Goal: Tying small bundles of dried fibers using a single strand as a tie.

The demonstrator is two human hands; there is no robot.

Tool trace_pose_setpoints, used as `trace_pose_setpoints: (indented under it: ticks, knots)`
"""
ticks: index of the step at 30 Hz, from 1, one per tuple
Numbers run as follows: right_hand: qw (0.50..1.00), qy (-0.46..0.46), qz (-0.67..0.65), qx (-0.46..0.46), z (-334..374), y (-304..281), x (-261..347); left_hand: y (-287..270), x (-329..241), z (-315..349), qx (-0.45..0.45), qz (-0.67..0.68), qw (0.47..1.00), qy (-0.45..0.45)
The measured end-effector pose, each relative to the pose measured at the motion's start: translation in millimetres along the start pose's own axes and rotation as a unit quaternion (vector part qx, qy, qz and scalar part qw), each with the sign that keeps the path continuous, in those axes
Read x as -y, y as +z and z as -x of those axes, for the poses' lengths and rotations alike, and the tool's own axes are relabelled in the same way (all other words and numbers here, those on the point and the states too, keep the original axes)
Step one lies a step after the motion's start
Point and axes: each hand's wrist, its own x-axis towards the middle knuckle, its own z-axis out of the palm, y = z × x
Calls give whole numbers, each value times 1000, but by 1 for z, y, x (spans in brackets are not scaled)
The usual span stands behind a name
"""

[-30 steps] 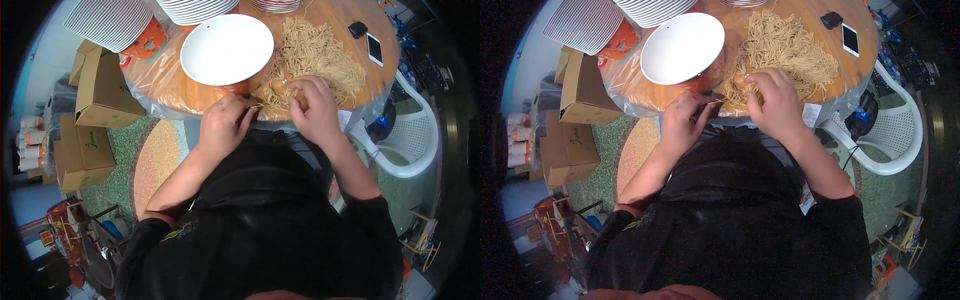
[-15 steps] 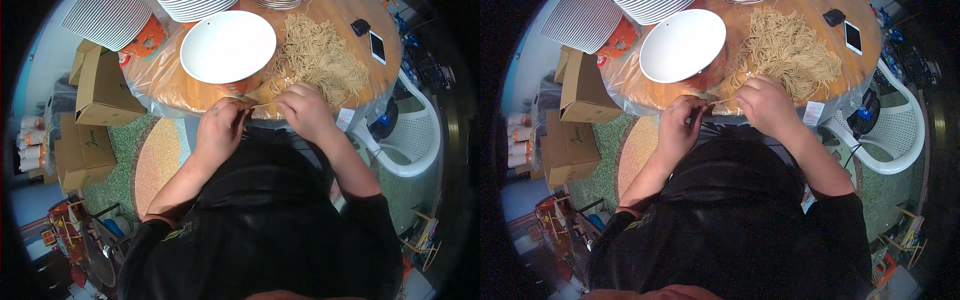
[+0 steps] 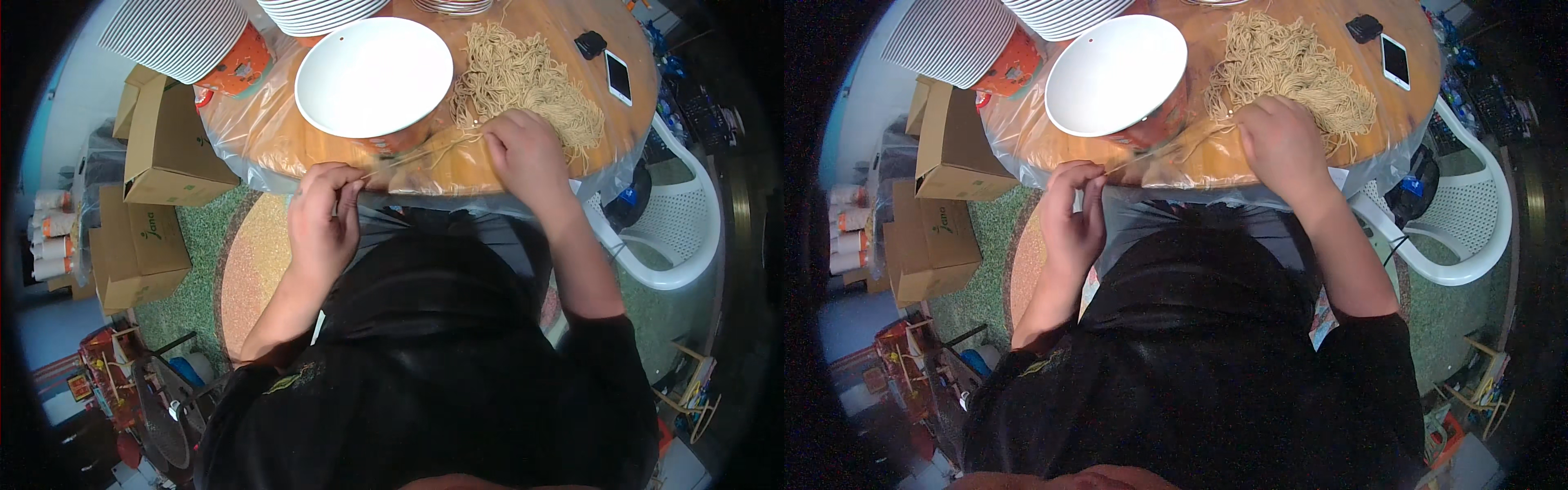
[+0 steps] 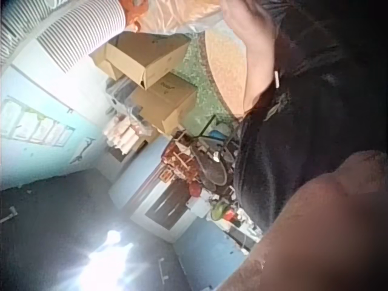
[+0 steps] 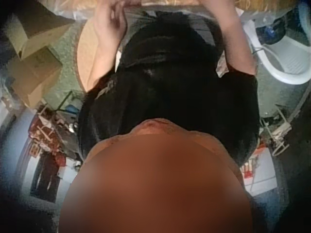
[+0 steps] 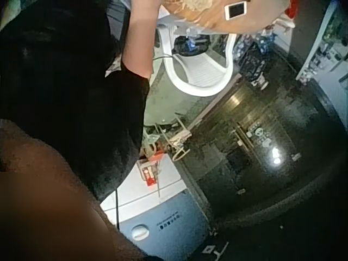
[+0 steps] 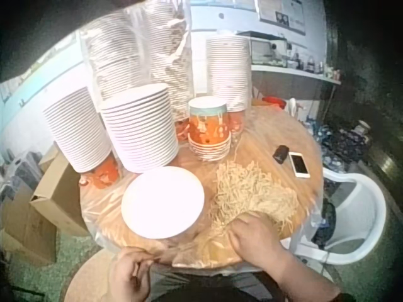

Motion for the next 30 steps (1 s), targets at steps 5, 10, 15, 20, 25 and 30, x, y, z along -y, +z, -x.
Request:
trace_pose_setpoints:
  ticks: [5,10,15,20,25,30]
  knots:
    - [1000,9,-14,-21,-8,-7,20,-1,4,7,-16,-12,1000,-9]
    - [976,-49,-210,9,2,4,71,4,-1,9,26,25,999,8]
    - [967,-6,-245,64,-1,12,63,-5,-8,2,42,36,996,67]
    - [986,4,-161,37,-3,1,16,-35,-2,0,-18,28,996,87]
    - [982,54,-172,54,-11,-29,21,-52,6,8,-63,62,994,71]
    - [993,30,-97,57,-14,-37,26,-62,-1,6,-70,67,992,78]
